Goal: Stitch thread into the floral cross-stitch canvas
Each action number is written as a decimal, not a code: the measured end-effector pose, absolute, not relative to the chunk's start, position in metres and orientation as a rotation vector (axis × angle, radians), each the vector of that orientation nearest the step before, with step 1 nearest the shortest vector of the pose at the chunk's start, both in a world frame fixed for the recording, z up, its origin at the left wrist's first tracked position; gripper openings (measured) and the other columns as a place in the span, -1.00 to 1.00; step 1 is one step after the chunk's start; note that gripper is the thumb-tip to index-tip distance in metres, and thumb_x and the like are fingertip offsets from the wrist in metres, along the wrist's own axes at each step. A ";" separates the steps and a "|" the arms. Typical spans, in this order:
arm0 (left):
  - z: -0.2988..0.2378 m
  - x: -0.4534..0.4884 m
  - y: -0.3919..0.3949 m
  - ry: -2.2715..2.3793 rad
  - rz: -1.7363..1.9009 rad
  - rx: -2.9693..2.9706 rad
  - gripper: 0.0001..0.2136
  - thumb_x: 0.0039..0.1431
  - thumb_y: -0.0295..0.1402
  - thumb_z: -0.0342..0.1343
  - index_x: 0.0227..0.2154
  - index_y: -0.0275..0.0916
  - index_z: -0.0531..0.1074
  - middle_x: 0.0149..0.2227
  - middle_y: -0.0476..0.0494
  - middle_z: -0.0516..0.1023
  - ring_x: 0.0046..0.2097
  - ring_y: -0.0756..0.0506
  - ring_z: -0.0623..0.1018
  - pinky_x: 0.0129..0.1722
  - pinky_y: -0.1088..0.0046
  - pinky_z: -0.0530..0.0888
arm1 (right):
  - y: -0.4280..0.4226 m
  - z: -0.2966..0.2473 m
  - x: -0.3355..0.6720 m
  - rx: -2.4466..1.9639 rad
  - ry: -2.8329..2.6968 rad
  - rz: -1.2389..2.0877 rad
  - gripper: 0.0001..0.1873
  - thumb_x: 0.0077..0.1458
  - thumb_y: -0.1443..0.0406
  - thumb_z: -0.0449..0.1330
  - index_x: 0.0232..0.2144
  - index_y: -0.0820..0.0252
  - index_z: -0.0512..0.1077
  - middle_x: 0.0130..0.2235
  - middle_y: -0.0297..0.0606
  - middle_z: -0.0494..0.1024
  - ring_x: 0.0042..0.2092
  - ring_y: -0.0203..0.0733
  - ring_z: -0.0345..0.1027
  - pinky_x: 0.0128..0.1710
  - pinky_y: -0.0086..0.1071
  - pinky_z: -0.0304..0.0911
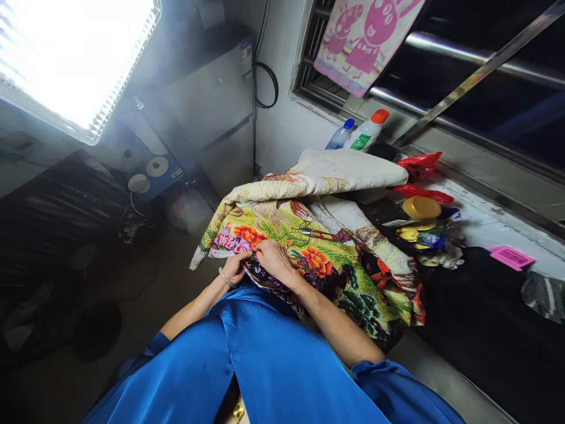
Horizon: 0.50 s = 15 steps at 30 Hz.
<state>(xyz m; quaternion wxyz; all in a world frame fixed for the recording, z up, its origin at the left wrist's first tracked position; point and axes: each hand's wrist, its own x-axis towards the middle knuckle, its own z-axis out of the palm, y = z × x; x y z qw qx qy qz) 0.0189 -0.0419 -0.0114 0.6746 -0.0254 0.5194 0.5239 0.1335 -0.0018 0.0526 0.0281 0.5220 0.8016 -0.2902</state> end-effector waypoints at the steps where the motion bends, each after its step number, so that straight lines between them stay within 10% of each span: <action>1: -0.011 0.019 -0.042 1.168 1.179 -0.055 -0.75 -0.51 -0.55 0.34 -0.67 -0.28 0.38 -0.66 0.01 0.43 -0.44 -0.06 0.48 -0.27 0.36 0.36 | -0.002 0.053 0.133 1.611 2.466 -0.890 -0.70 0.06 0.40 0.03 -0.33 0.21 0.58 -0.29 -0.16 0.60 -0.25 -0.18 0.42 -0.27 -0.43 0.18; 15: -0.003 0.018 -0.042 1.152 1.168 -0.077 -0.77 -0.49 -0.51 0.35 -0.71 -0.27 0.38 -0.70 0.04 0.40 -0.51 -0.01 0.44 -0.34 0.42 0.34 | 0.000 0.048 0.128 1.570 2.489 -0.721 -0.71 0.10 0.38 0.01 -0.37 0.23 0.55 -0.32 -0.10 0.58 -0.28 -0.17 0.42 -0.35 -0.42 0.14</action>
